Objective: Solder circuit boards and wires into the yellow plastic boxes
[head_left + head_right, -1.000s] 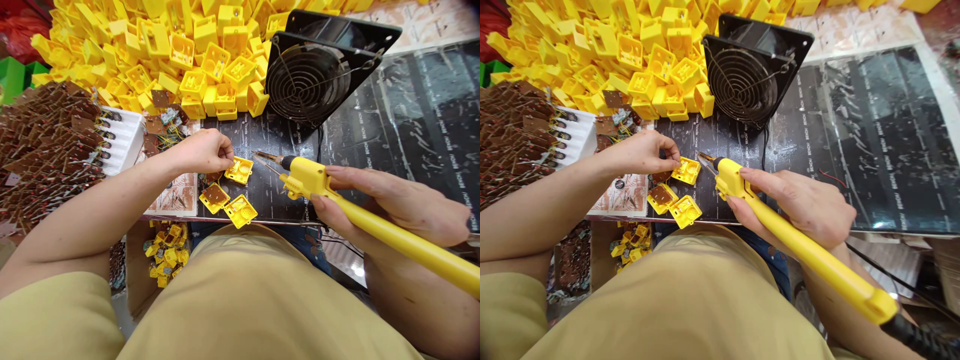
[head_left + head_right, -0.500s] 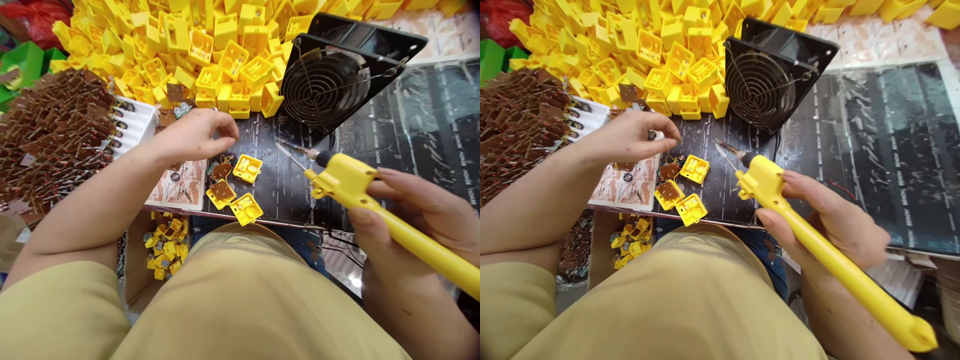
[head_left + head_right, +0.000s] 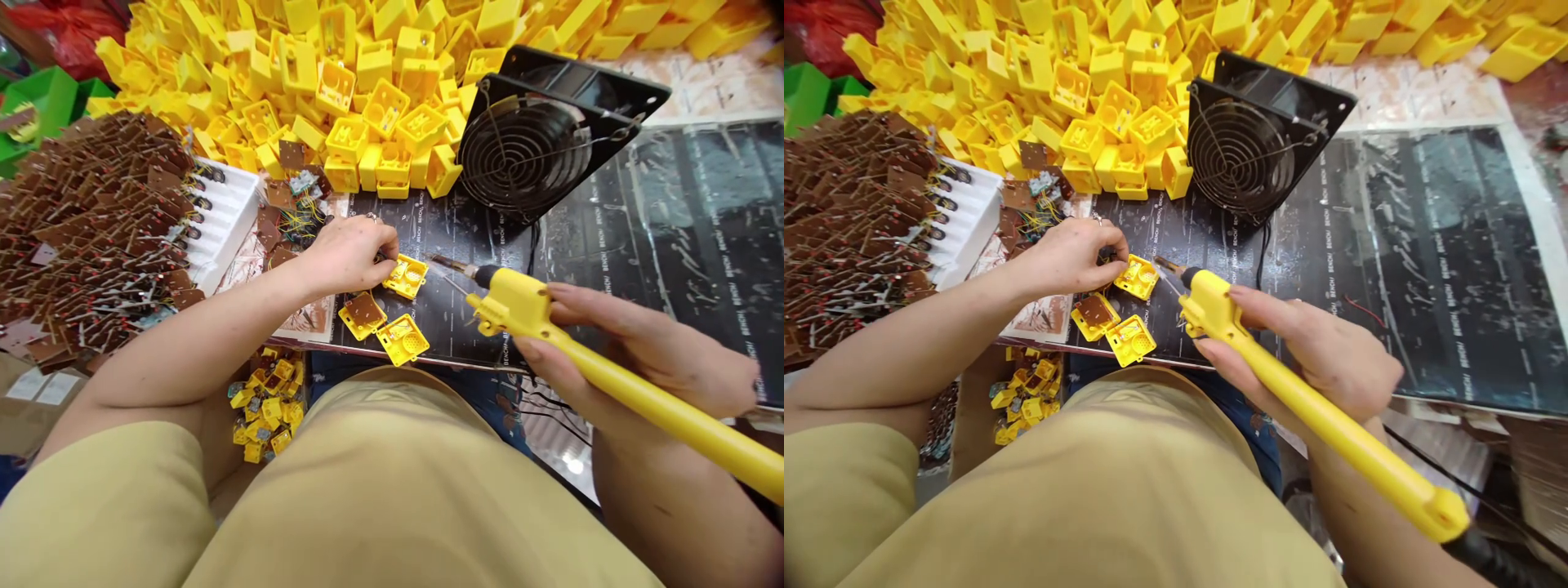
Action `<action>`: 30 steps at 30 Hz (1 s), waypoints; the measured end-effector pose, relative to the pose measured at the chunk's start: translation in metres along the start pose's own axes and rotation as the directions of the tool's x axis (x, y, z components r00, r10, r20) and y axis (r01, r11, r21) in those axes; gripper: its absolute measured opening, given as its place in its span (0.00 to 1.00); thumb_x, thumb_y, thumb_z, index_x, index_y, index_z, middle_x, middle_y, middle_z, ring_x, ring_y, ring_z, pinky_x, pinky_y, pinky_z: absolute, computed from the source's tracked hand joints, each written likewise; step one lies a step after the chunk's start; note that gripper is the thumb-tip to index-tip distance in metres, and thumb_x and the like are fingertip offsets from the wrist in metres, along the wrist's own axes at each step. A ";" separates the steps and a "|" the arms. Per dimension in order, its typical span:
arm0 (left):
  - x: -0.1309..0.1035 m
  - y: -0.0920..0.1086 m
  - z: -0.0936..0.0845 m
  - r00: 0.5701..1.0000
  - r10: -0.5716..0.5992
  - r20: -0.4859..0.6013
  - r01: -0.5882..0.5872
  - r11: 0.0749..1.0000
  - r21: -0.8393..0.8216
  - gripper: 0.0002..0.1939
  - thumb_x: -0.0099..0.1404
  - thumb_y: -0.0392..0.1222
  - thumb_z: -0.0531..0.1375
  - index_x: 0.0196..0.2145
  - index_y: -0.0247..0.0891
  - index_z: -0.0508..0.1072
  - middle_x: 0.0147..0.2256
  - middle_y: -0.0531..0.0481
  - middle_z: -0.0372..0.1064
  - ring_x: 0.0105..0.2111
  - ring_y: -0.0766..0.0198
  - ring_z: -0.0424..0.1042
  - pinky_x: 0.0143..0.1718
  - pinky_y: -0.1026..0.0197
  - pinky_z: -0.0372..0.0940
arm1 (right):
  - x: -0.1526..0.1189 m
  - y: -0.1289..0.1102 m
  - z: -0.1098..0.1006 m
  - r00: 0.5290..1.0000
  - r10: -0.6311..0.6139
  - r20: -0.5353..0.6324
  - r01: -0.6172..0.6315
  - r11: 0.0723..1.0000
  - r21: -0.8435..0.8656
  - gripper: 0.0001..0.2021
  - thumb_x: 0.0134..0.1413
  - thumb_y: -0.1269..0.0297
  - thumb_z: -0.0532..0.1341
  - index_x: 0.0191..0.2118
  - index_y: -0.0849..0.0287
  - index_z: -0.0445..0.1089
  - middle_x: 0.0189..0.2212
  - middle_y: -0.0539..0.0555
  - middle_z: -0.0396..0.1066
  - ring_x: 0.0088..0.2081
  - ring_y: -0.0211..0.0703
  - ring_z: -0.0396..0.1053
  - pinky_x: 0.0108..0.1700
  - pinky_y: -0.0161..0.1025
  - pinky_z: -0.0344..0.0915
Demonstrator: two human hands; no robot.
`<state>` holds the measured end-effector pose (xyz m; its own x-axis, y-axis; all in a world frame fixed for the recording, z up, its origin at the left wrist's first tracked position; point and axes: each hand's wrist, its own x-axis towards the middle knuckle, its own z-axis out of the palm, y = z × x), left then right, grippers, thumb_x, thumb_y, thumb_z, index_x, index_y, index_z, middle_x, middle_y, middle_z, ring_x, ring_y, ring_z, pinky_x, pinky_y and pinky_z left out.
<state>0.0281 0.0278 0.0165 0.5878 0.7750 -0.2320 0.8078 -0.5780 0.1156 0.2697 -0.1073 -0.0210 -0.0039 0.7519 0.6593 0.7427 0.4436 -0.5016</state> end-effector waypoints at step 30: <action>0.004 -0.001 -0.009 0.998 0.011 0.067 -0.009 0.999 -0.036 0.13 0.60 0.40 0.56 0.38 0.38 0.79 0.36 0.47 0.78 0.40 0.56 0.76 0.41 0.58 0.65 | 0.017 0.007 -0.001 0.962 -0.271 0.020 0.272 0.959 -0.079 0.26 0.51 0.67 0.70 0.57 0.50 0.70 0.31 0.48 0.78 0.26 0.38 0.74 0.23 0.30 0.66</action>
<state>0.0298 0.0340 0.0240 0.5926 0.7494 -0.2953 0.8036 -0.5754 0.1522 0.2754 -0.0918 -0.0127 -0.2183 0.6133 0.7590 0.7644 0.5910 -0.2577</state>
